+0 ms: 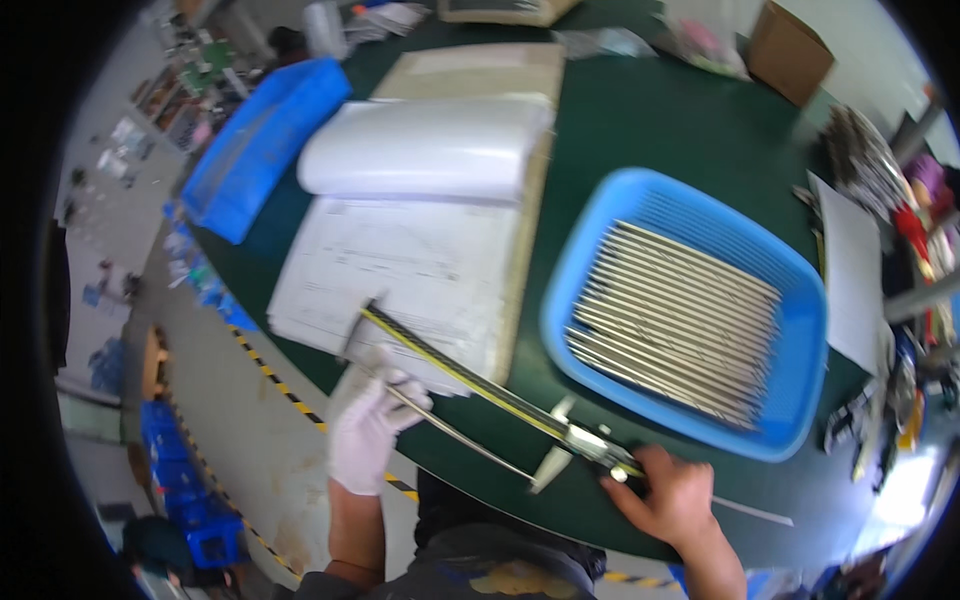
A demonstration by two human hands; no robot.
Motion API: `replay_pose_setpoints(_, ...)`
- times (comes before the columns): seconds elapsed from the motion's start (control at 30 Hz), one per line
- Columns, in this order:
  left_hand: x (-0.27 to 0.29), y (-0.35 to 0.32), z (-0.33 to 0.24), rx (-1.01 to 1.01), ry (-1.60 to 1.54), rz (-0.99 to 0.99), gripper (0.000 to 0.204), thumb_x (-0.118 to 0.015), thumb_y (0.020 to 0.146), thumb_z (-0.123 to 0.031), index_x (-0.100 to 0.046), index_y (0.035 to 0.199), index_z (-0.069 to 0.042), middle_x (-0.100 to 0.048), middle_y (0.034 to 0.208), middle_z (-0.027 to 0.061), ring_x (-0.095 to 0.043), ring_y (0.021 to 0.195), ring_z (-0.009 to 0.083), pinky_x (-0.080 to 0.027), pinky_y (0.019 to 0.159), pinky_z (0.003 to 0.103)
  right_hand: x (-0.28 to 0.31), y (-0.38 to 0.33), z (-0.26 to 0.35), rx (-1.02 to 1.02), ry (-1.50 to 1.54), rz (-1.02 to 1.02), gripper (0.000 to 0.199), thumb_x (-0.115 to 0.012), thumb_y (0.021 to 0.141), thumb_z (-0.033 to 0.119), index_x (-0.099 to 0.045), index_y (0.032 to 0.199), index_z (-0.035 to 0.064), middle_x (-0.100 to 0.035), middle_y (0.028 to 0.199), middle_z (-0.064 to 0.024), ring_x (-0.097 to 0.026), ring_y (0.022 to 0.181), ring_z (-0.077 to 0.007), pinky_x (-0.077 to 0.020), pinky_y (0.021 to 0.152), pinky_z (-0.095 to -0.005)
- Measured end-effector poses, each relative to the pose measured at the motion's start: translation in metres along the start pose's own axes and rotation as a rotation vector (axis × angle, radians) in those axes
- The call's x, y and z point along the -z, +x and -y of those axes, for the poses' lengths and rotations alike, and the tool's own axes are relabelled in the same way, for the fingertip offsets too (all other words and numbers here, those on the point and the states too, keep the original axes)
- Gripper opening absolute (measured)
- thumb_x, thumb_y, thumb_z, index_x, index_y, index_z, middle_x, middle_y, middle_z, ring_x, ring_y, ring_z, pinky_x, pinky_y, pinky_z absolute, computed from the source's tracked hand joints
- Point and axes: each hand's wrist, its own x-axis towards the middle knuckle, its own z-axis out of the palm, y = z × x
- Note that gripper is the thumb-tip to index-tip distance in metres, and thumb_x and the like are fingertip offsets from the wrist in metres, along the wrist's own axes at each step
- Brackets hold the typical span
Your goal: Inspecting and measuring metal rods with a digital caliper according to specifications on a technical drawing.
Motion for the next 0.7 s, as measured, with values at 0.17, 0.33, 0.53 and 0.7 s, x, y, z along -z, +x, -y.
replay_pose_setpoints(0.17,0.0079,-0.0012,-0.0021,-0.063,-0.023,0.009,0.032,-0.047,0.089,-0.011,-0.044,0.118,0.002,-0.057,0.090,0.0108,-0.061,0.082,0.0240,-0.055,0.073,0.039,-0.0024,0.0049,0.0022,0.019,0.009,0.002,0.035,-0.070,0.070,0.038,-0.056,0.078,0.0070,-0.052,0.050,-0.0040,-0.053,0.041,-0.0240,-0.0397,0.038,-0.0334)
replay_pose_setpoints(0.33,0.0016,-0.0001,-0.0019,-0.086,0.014,-0.051,0.030,-0.045,0.090,-0.011,-0.045,0.117,0.002,-0.057,0.090,0.0099,-0.060,0.082,0.0240,-0.055,0.072,0.039,0.0004,0.0037,0.0017,0.000,0.012,0.010,0.035,-0.069,0.071,0.039,-0.055,0.079,0.0072,-0.052,0.048,-0.0031,-0.053,0.041,-0.0230,-0.0400,0.038,-0.0331)
replay_pose_setpoints(0.53,0.0041,-0.0024,0.0011,-0.059,-0.046,-0.046,0.030,-0.046,0.089,-0.010,-0.044,0.117,0.001,-0.056,0.090,0.0104,-0.060,0.081,0.0239,-0.054,0.074,0.040,-0.0016,0.0027,0.0003,0.038,-0.019,-0.001,0.033,-0.070,0.069,0.036,-0.056,0.077,0.0078,-0.052,0.049,-0.0040,-0.054,0.042,-0.0251,-0.0407,0.040,-0.0353)
replay_pose_setpoints(0.7,0.0088,-0.0003,0.0024,-0.053,-0.071,0.011,0.031,-0.045,0.090,-0.010,-0.042,0.119,0.000,-0.057,0.090,0.0110,-0.061,0.085,0.0253,-0.053,0.076,0.041,0.0022,-0.0005,0.0014,0.011,-0.004,0.016,0.031,-0.070,0.069,0.034,-0.056,0.077,0.0073,-0.054,0.053,-0.0056,-0.054,0.044,-0.0265,-0.0405,0.042,-0.0353)
